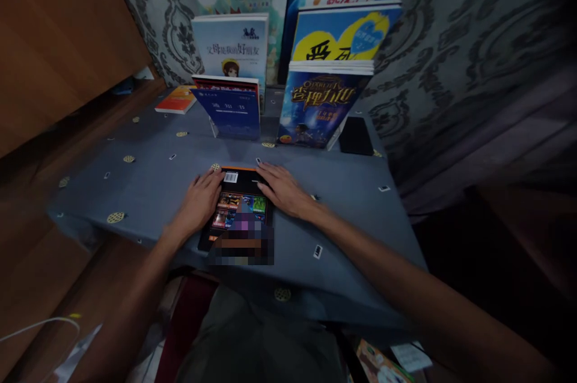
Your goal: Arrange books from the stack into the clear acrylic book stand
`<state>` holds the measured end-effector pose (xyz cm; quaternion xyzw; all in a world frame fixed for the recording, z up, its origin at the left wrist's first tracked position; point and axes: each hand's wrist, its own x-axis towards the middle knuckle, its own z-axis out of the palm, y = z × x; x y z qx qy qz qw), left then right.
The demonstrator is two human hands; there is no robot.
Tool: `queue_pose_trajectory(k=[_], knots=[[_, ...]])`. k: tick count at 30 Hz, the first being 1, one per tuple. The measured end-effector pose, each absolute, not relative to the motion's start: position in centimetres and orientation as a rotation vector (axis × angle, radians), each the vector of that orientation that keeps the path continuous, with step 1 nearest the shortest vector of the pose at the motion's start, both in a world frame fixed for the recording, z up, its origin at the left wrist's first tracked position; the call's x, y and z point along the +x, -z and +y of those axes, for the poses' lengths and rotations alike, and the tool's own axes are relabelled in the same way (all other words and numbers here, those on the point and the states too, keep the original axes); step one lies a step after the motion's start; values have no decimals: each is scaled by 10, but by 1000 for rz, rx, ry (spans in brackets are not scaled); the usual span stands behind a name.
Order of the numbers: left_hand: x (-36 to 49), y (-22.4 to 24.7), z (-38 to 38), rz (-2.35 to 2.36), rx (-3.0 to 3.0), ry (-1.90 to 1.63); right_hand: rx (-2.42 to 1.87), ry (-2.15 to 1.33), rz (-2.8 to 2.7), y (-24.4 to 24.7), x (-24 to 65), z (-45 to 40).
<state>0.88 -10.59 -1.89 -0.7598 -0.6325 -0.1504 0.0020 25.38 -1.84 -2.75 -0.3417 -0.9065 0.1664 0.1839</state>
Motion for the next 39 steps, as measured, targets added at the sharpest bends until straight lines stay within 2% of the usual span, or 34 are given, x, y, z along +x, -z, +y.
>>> queue_pose_trajectory(k=[8,19,29,32,39], knots=[[29,2,-122,-1856,-2335,252,-1005,-432,-2544,29,259,-26],[107,16,-205,-1677,-2501,337,-1033,-348,-2541,21,258,-30],[92,13,-215,-1633,-2501,411,-1167,-201,-2447,11,262,-44],[89,17,-220,-1627,-2483,493,-1065,-203,-2458,13,261,-55],[85,17,-224,-1623,-2480,492,-532,-294,-2618,16,263,-85]])
